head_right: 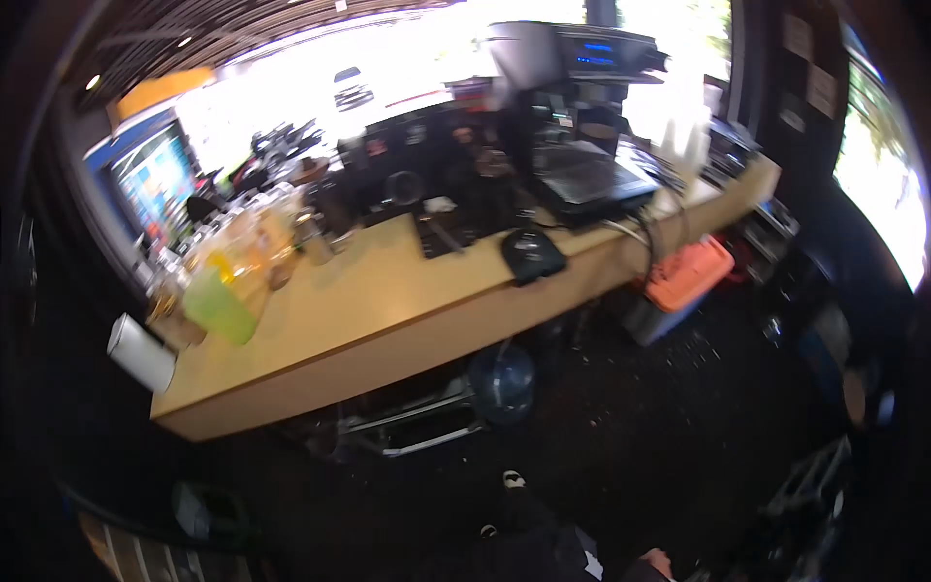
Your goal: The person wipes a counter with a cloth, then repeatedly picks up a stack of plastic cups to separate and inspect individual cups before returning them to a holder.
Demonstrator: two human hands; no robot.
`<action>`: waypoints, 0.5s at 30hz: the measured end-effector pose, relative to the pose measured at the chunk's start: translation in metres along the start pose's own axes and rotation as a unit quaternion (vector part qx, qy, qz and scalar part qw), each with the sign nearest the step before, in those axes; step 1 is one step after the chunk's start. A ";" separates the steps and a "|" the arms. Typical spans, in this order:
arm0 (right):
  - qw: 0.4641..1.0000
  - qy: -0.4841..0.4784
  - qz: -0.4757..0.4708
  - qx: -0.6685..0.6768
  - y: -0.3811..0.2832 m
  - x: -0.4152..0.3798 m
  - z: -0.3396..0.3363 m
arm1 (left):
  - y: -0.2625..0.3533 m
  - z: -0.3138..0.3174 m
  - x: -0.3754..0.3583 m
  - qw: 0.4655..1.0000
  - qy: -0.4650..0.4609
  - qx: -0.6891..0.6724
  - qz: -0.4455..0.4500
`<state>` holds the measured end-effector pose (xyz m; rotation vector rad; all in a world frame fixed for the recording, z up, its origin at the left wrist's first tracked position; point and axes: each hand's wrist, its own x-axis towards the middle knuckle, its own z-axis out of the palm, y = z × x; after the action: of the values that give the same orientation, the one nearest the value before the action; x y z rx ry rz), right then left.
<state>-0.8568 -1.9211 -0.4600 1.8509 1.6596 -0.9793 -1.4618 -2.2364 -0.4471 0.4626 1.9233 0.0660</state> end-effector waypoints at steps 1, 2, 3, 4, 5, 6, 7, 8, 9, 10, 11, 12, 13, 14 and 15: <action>0.993 0.074 -0.016 0.095 0.002 -0.057 -0.001 | 0.003 -0.002 0.003 1.000 -0.001 0.025 0.003; 0.959 0.174 -0.114 0.193 -0.004 -0.115 0.004 | 0.011 -0.005 0.008 0.999 -0.002 0.049 0.010; 0.964 0.119 0.147 0.186 0.073 -0.004 0.081 | 0.025 -0.008 0.008 0.997 0.000 0.072 0.017; 0.964 0.077 0.177 0.185 0.046 -0.036 0.057 | 0.038 -0.011 0.012 0.995 0.003 0.093 0.025; 0.961 0.034 0.206 0.181 -0.002 -0.089 0.018 | 0.053 -0.013 0.017 0.993 0.007 0.114 0.035; 0.980 -0.011 0.146 0.138 0.025 -0.032 0.073 | 0.071 -0.014 0.024 0.990 0.012 0.132 0.047; 0.991 -0.049 0.081 0.097 0.040 0.011 0.115 | 0.094 -0.015 0.029 0.986 0.018 0.152 0.061; 0.962 0.018 0.084 0.259 0.045 0.028 0.154 | 0.120 -0.015 0.034 0.982 0.022 0.171 0.078; 0.894 0.085 0.064 0.435 0.051 0.047 0.192 | 0.150 -0.012 0.042 0.977 0.028 0.188 0.096; 0.809 0.142 0.027 0.569 0.055 0.063 0.227 | 0.178 -0.005 0.052 0.972 0.034 0.203 0.113; 0.927 0.075 0.148 0.336 0.047 0.042 0.162 | 0.212 0.001 0.061 0.970 0.038 0.209 0.121; 0.970 -0.045 0.225 0.075 0.038 0.023 0.096 | 0.249 0.009 0.070 0.970 0.041 0.207 0.121; 0.966 -0.040 0.238 0.089 0.052 0.012 0.053 | 0.286 0.021 0.078 0.980 0.027 0.175 0.091; 0.953 -0.040 0.227 0.197 0.069 0.002 0.018 | 0.329 0.033 0.086 0.988 0.011 0.143 0.059; 0.928 -0.041 0.214 0.301 0.085 -0.009 -0.001 | 0.368 0.045 0.091 0.981 -0.035 0.181 0.054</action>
<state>-0.7733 -1.9406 -0.4624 2.3744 0.8793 -1.4394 -1.3444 -1.8733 -0.4493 0.8002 1.8428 -0.2311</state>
